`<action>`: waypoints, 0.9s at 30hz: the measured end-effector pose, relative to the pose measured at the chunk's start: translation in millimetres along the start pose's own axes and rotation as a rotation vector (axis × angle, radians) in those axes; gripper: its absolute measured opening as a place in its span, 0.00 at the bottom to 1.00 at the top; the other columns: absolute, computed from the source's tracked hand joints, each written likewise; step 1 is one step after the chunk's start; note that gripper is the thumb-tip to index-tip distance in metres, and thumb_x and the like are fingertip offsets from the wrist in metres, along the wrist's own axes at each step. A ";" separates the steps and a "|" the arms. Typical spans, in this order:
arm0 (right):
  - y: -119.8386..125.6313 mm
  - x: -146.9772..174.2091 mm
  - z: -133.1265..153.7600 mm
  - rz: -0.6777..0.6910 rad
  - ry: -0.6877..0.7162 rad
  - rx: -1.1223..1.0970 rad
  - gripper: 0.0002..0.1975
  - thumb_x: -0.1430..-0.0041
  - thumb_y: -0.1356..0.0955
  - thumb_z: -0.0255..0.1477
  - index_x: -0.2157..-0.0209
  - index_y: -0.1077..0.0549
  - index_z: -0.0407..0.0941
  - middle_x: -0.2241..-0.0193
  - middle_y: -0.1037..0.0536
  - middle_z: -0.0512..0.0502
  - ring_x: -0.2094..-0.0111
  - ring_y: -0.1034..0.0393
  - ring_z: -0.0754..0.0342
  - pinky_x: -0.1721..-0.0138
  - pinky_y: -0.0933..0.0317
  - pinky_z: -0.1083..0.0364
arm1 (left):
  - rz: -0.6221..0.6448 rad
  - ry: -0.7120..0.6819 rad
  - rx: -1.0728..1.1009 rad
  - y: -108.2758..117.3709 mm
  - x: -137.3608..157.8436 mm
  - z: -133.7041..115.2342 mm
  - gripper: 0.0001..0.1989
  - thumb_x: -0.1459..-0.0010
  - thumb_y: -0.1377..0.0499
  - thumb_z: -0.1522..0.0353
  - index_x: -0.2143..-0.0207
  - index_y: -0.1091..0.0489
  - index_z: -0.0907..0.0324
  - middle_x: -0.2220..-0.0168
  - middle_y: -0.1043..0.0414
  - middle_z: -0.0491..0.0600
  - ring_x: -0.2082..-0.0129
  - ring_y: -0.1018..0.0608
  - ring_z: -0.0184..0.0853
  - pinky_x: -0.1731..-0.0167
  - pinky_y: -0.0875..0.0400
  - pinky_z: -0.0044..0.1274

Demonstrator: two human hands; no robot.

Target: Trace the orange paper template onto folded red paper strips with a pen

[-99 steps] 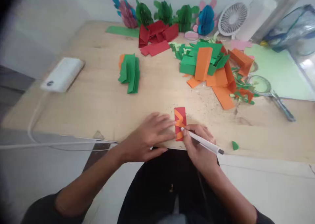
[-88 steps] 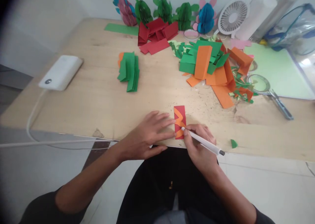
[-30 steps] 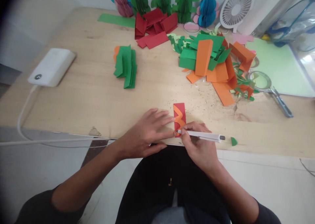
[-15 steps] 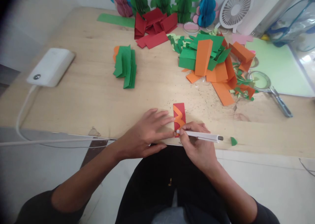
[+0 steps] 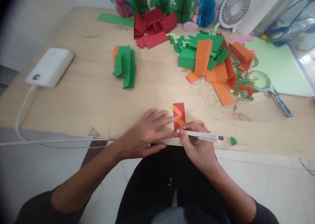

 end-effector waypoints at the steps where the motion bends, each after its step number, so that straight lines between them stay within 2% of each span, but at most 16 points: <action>1: -0.1 0.1 0.0 -0.003 0.000 0.001 0.08 0.41 0.34 0.33 0.72 0.28 0.47 0.77 0.24 0.51 0.77 0.32 0.56 0.72 0.39 0.54 | 0.002 0.001 0.000 0.0 0.0 -0.1 0.19 0.37 0.46 0.60 0.44 0.32 0.48 0.35 0.42 0.51 0.35 0.43 0.50 0.38 0.53 0.47; 12: 0.3 0.5 -3.9 -0.003 -0.037 -0.022 0.06 0.42 0.34 0.32 0.72 0.28 0.47 0.77 0.23 0.51 0.75 0.30 0.55 0.71 0.38 0.54 | 0.002 0.001 -0.001 0.2 0.5 0.0 0.21 0.36 0.46 0.59 0.41 0.35 0.46 0.36 0.42 0.51 0.35 0.43 0.50 0.38 0.53 0.47; 27: 8.7 -0.6 -12.8 -0.044 -0.054 -0.029 0.07 0.42 0.34 0.33 0.71 0.27 0.47 0.76 0.23 0.51 0.75 0.29 0.55 0.72 0.39 0.55 | -0.011 0.013 0.004 0.5 1.1 0.5 0.19 0.36 0.46 0.59 0.44 0.33 0.47 0.36 0.42 0.49 0.35 0.44 0.49 0.37 0.54 0.45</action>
Point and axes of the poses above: each hand's wrist, its own x-axis away from the middle knuckle, its own y-axis out of the back of the hand, z = x × y, the point moved 8 cm from there along -x, towards the middle knuckle
